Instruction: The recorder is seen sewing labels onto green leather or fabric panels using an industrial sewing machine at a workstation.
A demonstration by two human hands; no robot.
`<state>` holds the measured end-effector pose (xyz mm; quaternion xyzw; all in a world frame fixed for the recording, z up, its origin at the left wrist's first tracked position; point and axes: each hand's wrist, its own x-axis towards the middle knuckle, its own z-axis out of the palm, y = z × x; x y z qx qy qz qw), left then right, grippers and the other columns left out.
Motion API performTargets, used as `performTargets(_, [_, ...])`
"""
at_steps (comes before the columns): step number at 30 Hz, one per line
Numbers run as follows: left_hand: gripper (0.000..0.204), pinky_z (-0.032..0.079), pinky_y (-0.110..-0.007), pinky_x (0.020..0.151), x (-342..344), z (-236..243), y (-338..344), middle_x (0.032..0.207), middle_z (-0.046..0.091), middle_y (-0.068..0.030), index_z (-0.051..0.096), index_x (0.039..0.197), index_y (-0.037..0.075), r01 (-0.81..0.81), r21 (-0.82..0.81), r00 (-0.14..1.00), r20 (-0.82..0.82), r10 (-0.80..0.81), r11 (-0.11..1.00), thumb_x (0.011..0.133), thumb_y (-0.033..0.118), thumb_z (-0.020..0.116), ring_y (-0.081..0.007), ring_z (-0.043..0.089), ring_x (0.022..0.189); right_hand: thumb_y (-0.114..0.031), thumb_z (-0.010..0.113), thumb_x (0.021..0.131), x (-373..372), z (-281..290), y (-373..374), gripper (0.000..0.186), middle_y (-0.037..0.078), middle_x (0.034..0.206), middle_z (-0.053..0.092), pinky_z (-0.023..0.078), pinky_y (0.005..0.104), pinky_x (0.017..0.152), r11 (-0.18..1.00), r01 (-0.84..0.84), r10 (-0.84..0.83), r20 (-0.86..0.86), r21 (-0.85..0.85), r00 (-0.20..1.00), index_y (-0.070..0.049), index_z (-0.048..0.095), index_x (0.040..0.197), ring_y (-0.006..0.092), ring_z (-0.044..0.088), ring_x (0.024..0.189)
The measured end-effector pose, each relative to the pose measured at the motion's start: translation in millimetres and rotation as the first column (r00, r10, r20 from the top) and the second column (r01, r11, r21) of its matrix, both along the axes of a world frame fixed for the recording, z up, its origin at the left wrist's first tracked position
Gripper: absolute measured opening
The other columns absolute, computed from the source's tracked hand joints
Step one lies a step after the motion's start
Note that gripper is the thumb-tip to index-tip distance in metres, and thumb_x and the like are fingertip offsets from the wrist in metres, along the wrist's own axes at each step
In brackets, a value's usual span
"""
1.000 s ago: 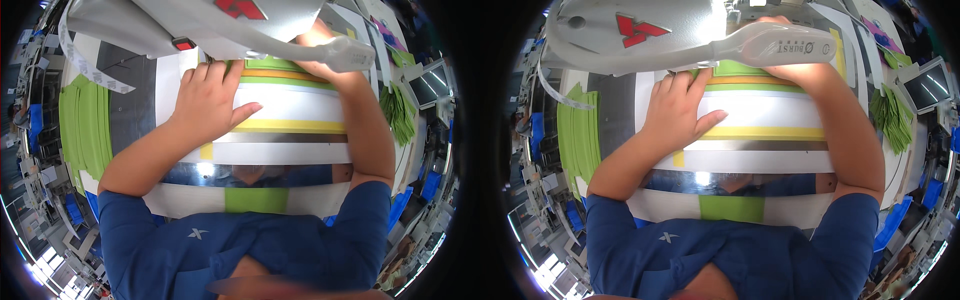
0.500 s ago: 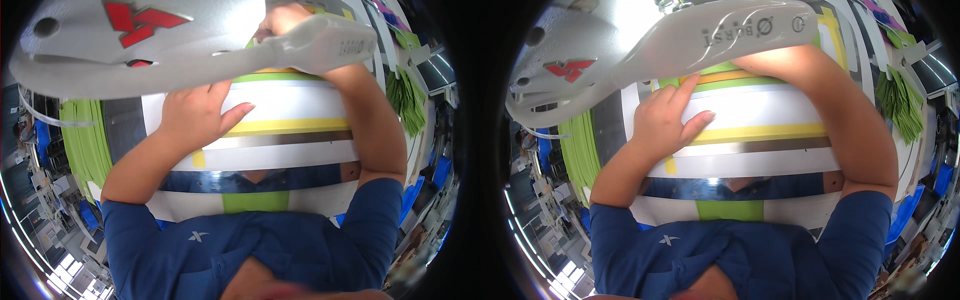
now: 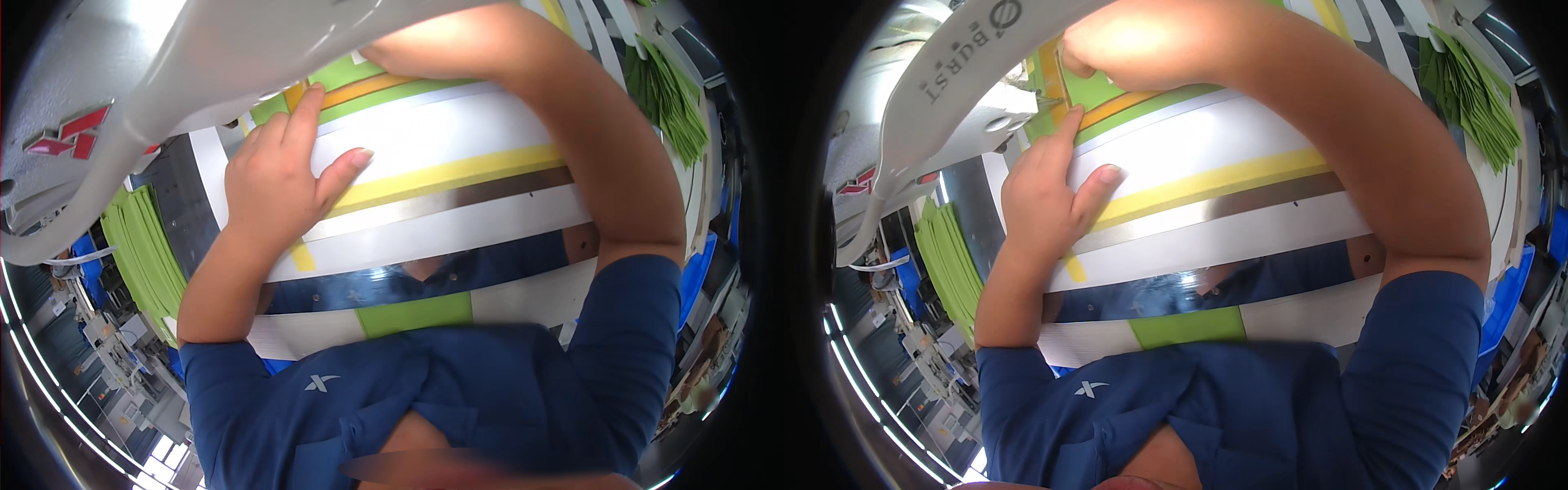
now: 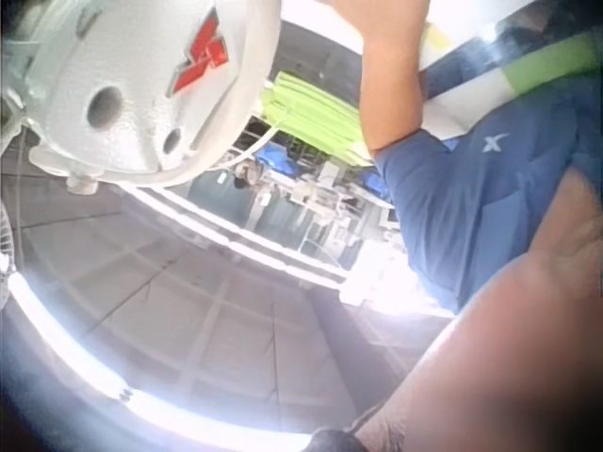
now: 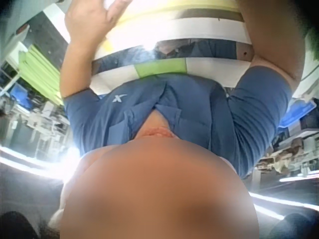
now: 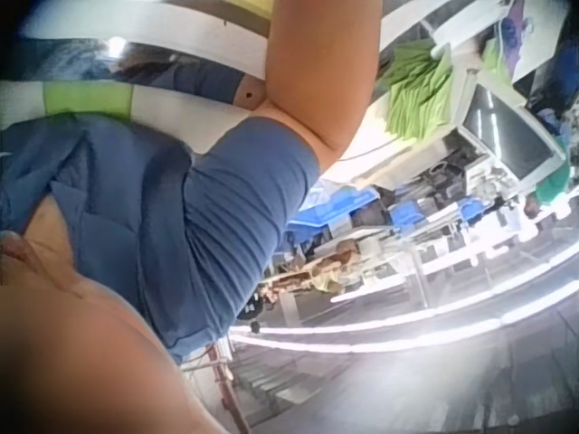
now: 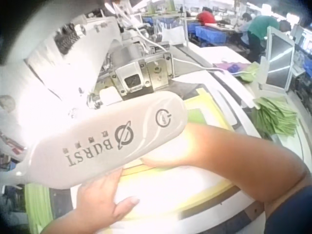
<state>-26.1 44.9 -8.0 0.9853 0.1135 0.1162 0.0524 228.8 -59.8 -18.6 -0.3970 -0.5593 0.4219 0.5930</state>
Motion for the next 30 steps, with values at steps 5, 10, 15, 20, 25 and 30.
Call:
performTargets(5, [0.081,0.055,-0.039,0.063,2.3,4.2,-2.4,0.082,0.065,-0.0101,0.067,0.139,0.001,0.011,0.035,1.000,-0.017,-0.010,0.999,0.086,0.062,0.080,-0.0277,0.067,0.069,-0.008,0.064,0.100,-3.9,1.3,25.9,0.039,0.015,0.135,0.072,0.055,0.0375,0.106,0.978,0.064,-0.163,0.537,0.198,0.828,-0.007,0.068,0.138,0.0259,0.069,0.124])
performTargets(10, [0.084,0.054,-0.040,0.062,4.9,4.9,-3.5,0.081,0.065,-0.0102,0.068,0.137,0.000,0.026,0.046,1.000,-0.008,-0.025,0.999,0.083,0.063,0.082,-0.0279,0.066,0.068,-0.005,0.068,0.098,-0.2,-13.9,40.2,0.039,0.014,0.133,0.073,0.057,0.0356,0.103,0.979,0.034,-0.086,0.252,0.202,0.964,-0.006,0.069,0.137,0.0233,0.070,0.122])
performTargets(15, [0.088,0.056,-0.043,0.076,3.6,14.4,-7.4,0.095,0.070,-0.0175,0.062,0.145,0.000,-0.038,-0.040,0.988,-0.154,0.032,0.998,0.082,0.059,0.083,-0.0351,0.070,0.083,0.001,0.075,0.093,15.2,-14.4,44.4,0.043,0.013,0.130,0.075,0.060,0.0329,0.098,0.987,-0.157,0.163,-0.346,0.044,0.924,-0.004,0.069,0.135,0.0194,0.072,0.118])
performTargets(20, [0.094,0.056,-0.043,0.075,1.0,9.2,-3.5,0.094,0.069,-0.0176,0.062,0.144,0.000,-0.005,-0.032,0.994,-0.106,0.002,0.999,0.080,0.066,0.081,-0.0354,0.070,0.082,-0.011,0.087,0.082,24.8,-19.7,54.1,0.047,0.012,0.122,0.077,0.059,0.0375,0.093,0.984,0.019,-0.071,0.289,0.179,0.955,-0.005,0.073,0.126,0.0236,0.074,0.111])
performTargets(25, [0.096,0.055,-0.042,0.073,-2.0,7.4,-1.1,0.092,0.068,-0.0173,0.063,0.143,-0.001,0.002,-0.020,0.997,-0.082,-0.004,1.000,0.080,0.070,0.078,-0.0350,0.069,0.080,-0.023,0.088,0.079,35.5,-11.5,42.7,0.044,0.018,0.113,0.075,0.054,0.0440,0.098,0.832,0.168,-0.501,0.584,0.529,0.638,-0.008,0.075,0.119,0.0365,0.071,0.106])
performTargets(30, [0.098,0.054,-0.041,0.069,2.0,6.6,0.1,0.086,0.064,-0.0153,0.064,0.142,-0.001,0.037,0.003,0.999,-0.017,-0.037,0.999,0.081,0.075,0.073,-0.0331,0.066,0.076,-0.010,0.088,0.082,25.5,-4.5,47.8,0.047,0.013,0.115,0.079,0.059,0.0360,0.090,0.997,-0.058,0.053,0.101,0.050,0.993,-0.002,0.074,0.126,0.0197,0.075,0.104])
